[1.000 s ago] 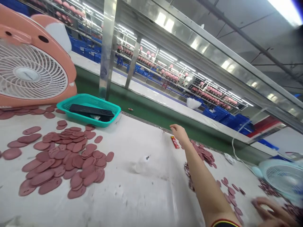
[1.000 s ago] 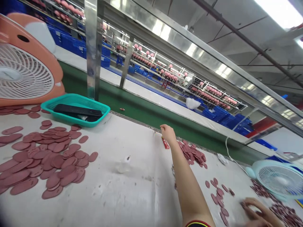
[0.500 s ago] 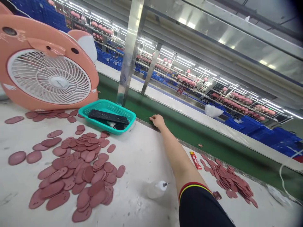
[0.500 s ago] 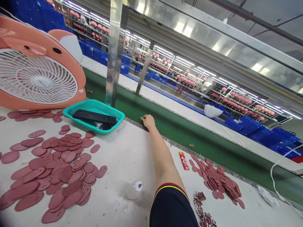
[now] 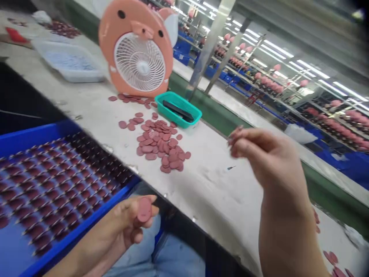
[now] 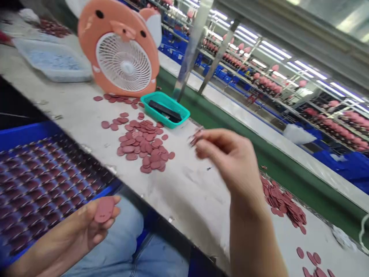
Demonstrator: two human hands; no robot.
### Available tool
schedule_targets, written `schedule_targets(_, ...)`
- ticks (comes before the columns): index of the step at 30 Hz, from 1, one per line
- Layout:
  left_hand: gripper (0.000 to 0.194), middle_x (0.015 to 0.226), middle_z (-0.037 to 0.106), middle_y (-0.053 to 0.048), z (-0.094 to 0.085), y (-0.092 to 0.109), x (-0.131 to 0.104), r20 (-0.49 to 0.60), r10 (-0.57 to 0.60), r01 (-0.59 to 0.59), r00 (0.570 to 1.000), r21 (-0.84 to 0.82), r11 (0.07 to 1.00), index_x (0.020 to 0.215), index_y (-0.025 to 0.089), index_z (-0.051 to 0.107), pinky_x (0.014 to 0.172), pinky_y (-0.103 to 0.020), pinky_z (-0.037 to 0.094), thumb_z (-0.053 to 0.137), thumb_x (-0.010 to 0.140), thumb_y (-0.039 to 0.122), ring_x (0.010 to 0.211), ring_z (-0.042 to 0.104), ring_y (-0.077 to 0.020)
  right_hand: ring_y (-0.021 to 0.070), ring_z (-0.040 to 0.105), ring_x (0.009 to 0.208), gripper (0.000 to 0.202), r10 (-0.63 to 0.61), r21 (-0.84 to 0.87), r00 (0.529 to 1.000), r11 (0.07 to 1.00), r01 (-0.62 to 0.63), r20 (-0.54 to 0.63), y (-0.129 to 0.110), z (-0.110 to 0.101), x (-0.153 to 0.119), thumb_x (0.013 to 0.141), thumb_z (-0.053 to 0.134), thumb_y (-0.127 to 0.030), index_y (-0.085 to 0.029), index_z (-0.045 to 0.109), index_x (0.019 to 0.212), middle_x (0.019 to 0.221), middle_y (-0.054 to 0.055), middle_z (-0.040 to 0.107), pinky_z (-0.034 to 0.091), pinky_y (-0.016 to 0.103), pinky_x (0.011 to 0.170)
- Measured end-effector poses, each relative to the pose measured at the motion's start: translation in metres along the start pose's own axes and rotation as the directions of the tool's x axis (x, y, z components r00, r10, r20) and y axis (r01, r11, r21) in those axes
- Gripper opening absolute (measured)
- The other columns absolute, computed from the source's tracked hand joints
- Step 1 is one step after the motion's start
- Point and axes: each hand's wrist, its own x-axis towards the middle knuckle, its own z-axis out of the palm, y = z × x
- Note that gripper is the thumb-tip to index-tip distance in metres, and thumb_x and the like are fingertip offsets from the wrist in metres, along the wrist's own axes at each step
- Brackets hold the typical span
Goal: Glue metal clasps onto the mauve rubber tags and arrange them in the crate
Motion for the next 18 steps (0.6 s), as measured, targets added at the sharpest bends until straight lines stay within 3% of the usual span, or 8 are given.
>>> schedule_targets(3, 0.051, 0.078, 0.071, -0.002, 0.006, -0.001, -0.007, -0.063, -0.039, 0.032, 0.997, -0.099, 0.995, 0.090, 0.020, 0.082, 0.055, -0.016, 0.049, 0.096, 0.059, 0.059, 0.069, 0.061, -0.0119, 0.0144, 0.073, 0.069, 0.009, 0.004, 0.093, 0.974, 0.995, -0.026, 0.227, -0.021, 0.069, -0.064, 0.082, 0.083, -0.023, -0.027, 0.079, 0.088, 0.079, 0.000, 0.078, 0.060, 0.024, 0.060)
schedule_targets(6, 0.048, 0.072, 0.066, -0.001, 0.008, 0.001, -0.015, 0.016, -0.018, 0.020, 1.000, -0.128, 0.992, 0.073, 0.016, 0.080, 0.049, -0.014, 0.048, 0.097, 0.056, 0.057, 0.061, 0.055, -0.0092, 0.0102, 0.069, 0.064, 0.010, -0.016, 0.145, 0.955, 0.989, -0.028, 0.296, -0.023, 0.109, -0.101, 0.083, 0.082, -0.019, -0.024, 0.080, 0.091, 0.074, -0.002, 0.075, 0.056, 0.019, 0.059)
schedule_targets(11, 0.038, 0.073, 0.067, -0.002, 0.000, -0.004, -0.028, 0.073, 0.042, -0.032, 0.996, -0.128, 0.991, 0.073, 0.017, 0.080, 0.052, -0.013, 0.050, 0.092, 0.069, 0.053, 0.063, 0.057, -0.0094, 0.0080, 0.068, 0.066, 0.010, -0.031, 0.090, 0.948, 0.996, 0.003, 0.318, -0.021, 0.116, -0.114, 0.084, 0.082, -0.017, -0.022, 0.079, 0.092, 0.074, -0.003, 0.074, 0.053, 0.016, 0.062)
schedule_targets(18, 0.039, 0.070, 0.068, -0.003, 0.002, -0.005, -0.029, 0.063, 0.018, -0.010, 0.998, -0.122, 0.992, 0.071, 0.016, 0.080, 0.051, -0.013, 0.052, 0.096, 0.064, 0.051, 0.060, 0.059, -0.0095, 0.0078, 0.071, 0.068, 0.010, -0.079, 0.030, 0.926, 0.997, 0.073, 0.369, -0.024, 0.116, -0.114, 0.086, 0.080, -0.016, -0.022, 0.078, 0.093, 0.077, -0.003, 0.077, 0.054, 0.016, 0.065)
